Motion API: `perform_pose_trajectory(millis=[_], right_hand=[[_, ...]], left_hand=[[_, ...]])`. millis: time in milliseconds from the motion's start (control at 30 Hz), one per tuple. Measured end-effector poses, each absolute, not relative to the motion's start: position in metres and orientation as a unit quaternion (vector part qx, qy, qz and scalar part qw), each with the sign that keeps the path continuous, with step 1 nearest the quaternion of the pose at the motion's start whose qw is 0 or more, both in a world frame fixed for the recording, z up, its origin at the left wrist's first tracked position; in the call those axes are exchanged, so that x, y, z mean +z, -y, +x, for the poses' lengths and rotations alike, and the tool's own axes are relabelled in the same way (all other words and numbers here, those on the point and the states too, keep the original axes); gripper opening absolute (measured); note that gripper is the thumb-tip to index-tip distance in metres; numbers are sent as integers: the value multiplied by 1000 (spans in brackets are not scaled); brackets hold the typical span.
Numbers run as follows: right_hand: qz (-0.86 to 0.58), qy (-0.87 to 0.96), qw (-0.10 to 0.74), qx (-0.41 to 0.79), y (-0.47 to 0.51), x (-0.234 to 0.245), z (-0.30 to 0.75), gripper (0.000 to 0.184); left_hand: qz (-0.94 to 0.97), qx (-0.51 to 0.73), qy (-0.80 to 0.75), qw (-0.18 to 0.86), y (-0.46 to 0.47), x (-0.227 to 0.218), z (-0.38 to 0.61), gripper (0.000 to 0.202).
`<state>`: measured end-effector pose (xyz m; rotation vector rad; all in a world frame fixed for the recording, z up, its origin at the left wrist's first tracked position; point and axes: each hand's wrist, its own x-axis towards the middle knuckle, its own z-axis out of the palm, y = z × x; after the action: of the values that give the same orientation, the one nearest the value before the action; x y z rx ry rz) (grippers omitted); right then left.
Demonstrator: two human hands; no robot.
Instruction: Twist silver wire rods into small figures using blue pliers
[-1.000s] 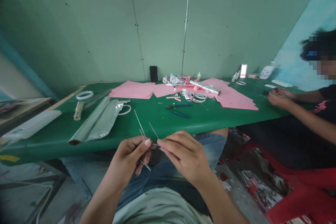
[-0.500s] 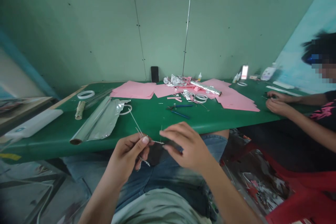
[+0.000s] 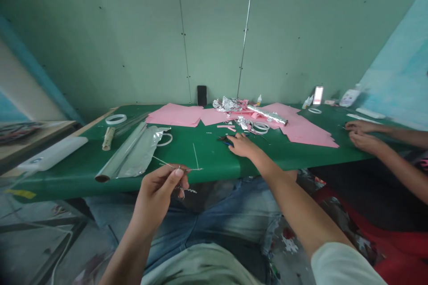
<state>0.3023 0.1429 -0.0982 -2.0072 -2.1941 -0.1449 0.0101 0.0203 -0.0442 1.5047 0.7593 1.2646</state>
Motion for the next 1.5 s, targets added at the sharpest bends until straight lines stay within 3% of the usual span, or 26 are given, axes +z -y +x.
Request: perform_pose_trajectory(millis=[433, 633, 867, 967, 1067, 1100, 1200, 1300, 1400, 1500], right_hand=[[-659, 742, 107, -68, -146, -107, 310, 36], [-663, 729, 169, -23, -145, -105, 306, 35], [-672, 657, 338, 54, -128, -91, 282, 36], [-634, 636, 425, 117, -96, -86, 257, 46], [-557, 632, 504, 191, -45, -87, 219, 59], [-475, 610, 573, 272, -27, -88, 206, 60], [-362, 564, 643, 371, 19, -89, 176, 45], [-422, 604, 623, 263, 44, -83, 166, 31], [-466, 671, 568, 94, 55, -72, 167, 44], [-485, 702, 522, 6, 59, -64, 168, 56]], left_hand=[[637, 583, -274, 423, -7, -46, 7, 28], [583, 569, -264, 517, -6, -45, 15, 26], [488, 555, -249, 626, -6, -50, 20, 29], [481, 545, -253, 638, -5, -51, 21, 31], [480, 548, -262, 633, -4, -52, 21, 32], [480, 552, -263, 629, -3, -52, 21, 32], [483, 572, -240, 619, 1, -48, 19, 31], [494, 588, -217, 602, 7, -43, 18, 24], [503, 605, -210, 581, 13, -40, 17, 16], [505, 627, -191, 562, 15, -40, 17, 10]])
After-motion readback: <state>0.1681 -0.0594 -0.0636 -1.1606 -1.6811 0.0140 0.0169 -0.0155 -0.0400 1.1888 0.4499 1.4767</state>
